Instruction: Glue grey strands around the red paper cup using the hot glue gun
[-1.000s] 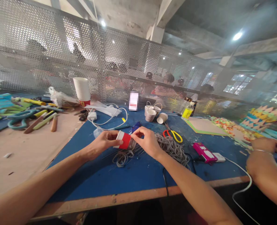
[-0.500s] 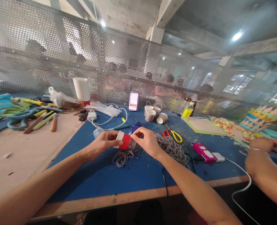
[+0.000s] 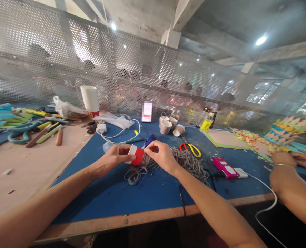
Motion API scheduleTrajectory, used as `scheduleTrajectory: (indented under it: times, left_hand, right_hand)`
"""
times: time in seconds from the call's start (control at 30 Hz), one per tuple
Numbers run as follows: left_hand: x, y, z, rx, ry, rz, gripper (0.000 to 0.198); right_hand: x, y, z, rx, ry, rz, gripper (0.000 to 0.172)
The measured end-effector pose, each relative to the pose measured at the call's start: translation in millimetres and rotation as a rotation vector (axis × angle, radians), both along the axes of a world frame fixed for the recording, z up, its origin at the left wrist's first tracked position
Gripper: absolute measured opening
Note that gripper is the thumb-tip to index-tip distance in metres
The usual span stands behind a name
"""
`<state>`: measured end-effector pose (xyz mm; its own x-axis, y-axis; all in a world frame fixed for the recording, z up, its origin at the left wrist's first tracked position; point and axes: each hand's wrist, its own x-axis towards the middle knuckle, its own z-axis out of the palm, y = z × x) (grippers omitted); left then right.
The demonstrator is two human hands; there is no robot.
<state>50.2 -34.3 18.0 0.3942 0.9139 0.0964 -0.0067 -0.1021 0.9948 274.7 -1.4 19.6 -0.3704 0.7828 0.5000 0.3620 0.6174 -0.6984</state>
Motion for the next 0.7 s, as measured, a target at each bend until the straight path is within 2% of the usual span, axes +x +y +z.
scheduleTrajectory:
  times: [0.47,0.7]
  left_hand:
    - [1.6,-1.9,3.0,0.014,0.026,0.012,0.029]
    - [4.0,-5.7,9.2,0.009,0.009,0.021,0.025]
  right_hand:
    - [-0.2,-0.1,0.6,-0.032,-0.008,-0.005,0.014]
    - [-0.7,0.4,-1.0,-0.029,0.009,-0.007,0.013]
